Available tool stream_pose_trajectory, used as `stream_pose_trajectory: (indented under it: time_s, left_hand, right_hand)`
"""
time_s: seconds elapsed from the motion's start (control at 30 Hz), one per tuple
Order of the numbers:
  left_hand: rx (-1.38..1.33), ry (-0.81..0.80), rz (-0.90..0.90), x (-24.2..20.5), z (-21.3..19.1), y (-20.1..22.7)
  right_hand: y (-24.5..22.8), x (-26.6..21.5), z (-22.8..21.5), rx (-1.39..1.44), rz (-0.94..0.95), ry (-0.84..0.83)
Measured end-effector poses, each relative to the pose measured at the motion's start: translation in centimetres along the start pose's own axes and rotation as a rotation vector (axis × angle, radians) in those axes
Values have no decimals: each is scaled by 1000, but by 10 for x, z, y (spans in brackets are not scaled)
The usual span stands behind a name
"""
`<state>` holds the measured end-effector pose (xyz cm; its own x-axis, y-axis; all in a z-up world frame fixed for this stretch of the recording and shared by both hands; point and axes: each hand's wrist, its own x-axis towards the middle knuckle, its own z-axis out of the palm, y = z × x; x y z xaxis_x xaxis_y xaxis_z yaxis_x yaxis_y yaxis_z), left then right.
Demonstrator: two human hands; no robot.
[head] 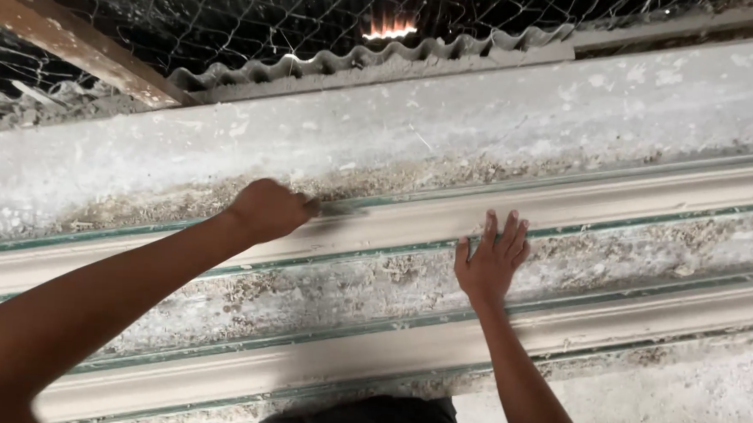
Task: Scraping excess plaster from crown moulding pieces using a putty knife
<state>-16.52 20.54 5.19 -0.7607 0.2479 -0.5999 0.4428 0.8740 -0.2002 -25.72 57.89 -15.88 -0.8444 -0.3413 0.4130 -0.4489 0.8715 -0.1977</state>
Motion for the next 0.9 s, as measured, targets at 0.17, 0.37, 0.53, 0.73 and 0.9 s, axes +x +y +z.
stream_pose_trajectory:
  time_s: [0.17, 0.37, 0.53, 0.73, 0.9]
  left_hand:
    - [-139, 112, 26, 66, -39, 42]
    - [-194, 387, 107, 160, -11, 55]
    - [-398, 100, -34, 76, 20, 7]
    - [-709, -74, -329, 31, 29, -26]
    - [-600, -63, -346, 72, 26, -30]
  right_hand:
    - [-1, 5, 0, -29, -10, -16]
    - [1, -1, -5, 13, 17, -52]
    - [0, -1, -5, 6, 34, -76]
    - [2, 4, 2, -13, 12, -25]
    - [-2, 4, -5, -21, 18, -67]
